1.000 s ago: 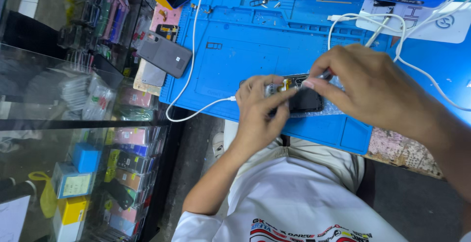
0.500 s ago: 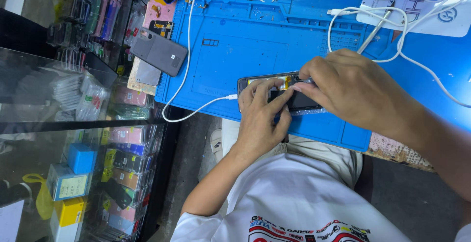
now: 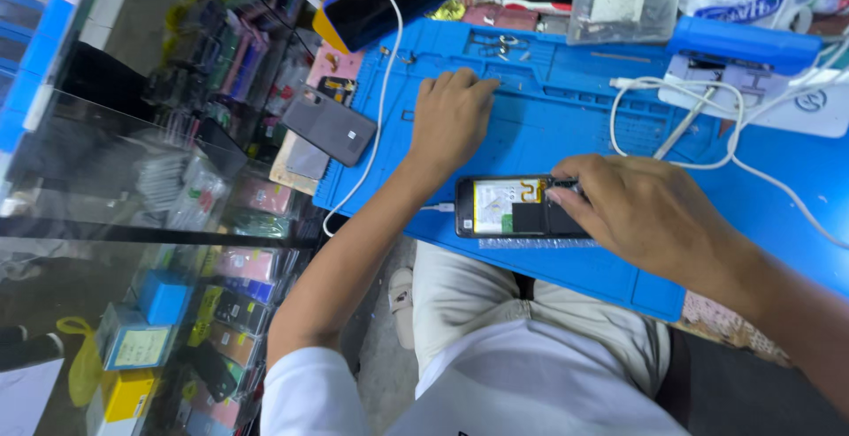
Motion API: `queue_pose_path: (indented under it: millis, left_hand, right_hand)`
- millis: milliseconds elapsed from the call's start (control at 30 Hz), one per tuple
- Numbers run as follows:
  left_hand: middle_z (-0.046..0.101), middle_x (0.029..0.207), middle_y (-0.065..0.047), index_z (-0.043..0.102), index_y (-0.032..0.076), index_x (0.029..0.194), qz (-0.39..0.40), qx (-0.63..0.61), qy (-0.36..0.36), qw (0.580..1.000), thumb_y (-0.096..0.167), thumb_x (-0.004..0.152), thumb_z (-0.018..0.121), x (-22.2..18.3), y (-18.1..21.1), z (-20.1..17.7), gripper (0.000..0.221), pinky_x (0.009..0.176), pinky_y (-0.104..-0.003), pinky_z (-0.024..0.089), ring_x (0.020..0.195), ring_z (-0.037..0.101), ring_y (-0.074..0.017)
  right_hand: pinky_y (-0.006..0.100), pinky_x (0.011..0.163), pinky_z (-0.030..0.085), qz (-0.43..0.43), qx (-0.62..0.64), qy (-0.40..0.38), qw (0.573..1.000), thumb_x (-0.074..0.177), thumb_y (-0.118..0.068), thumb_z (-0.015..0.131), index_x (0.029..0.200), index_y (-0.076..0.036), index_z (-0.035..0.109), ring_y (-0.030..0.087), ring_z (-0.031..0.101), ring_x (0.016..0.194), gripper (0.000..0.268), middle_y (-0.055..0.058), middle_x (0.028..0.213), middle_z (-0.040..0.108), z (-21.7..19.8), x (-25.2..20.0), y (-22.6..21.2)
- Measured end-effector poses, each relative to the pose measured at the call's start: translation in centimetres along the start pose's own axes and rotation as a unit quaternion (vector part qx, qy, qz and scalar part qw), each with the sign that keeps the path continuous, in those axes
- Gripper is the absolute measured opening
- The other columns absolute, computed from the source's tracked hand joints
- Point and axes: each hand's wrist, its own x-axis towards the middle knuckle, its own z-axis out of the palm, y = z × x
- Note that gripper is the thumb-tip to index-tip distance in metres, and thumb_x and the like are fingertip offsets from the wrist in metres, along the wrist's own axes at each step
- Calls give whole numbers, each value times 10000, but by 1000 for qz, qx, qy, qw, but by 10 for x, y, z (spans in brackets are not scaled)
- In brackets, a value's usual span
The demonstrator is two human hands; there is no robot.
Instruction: The person manipulates the internals of a partially disassembled mobile phone, using a small screwdriver to work on internal components and wires.
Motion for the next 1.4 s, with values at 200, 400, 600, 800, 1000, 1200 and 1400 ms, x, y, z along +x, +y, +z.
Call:
queue_pose_path:
  millis: [200,400,600,800,1000,1200,1400]
  left_hand:
    - [710,911,-141,763,100,814,31,103,-56,993,128,809,671,33,-55,61,96,789,-483,520,900,686,-324]
    - [727,886,-169,718,75,786,58,122,-62,989,156,763,633,52,-65,108,120,754,-482,566,874,717,-332]
    - [721,938,-122,699,112,837,8,20,-107,994,191,833,613,58,-89,118,117,820,-480,558,940,710,-335]
    - [681,972,-112,674,99,895,64,68,-91,991,182,808,622,57,-82,111,132,774,-452,563,976,675,-309]
    - [628,978,-110,626,49,997,117,104,-39,987,153,812,606,42,-67,99,213,709,-409,570,945,644,-287]
    - [628,970,-132,604,51,971,82,89,-59,991,283,817,627,46,-53,86,279,720,-416,577,947,644,-307]
    - [635,1021,-154,583,52,1029,39,53,-28,997,243,935,587,48,-33,74,213,780,-458,567,972,657,-342]
  right_hand:
    - [455,720,568,5,11,22,1000,881,-218,699,1138,-29,577,363,725,850,342,162,928,734,5,-5,14]
    - [388,717,573,61,30,42,997,884,-187,740,1215,-59,643,289,738,865,368,128,988,744,53,-18,44]
    - [330,891,559,-14,151,98,984,903,-71,728,1248,-1,602,199,716,942,374,100,995,729,108,-27,107]
    - [348,785,573,68,116,96,986,865,-61,782,1215,38,624,259,711,833,396,179,1004,675,115,-26,98]
    - [306,706,578,-21,60,114,991,930,-125,766,1170,0,637,201,732,782,299,115,907,744,69,-18,56]
    - [346,670,577,0,-35,94,995,867,-202,759,1117,-18,662,232,737,799,325,112,892,756,42,-11,19]
    - [366,664,565,-15,10,91,996,878,-206,696,1108,2,614,258,730,801,321,101,885,744,36,-8,14]
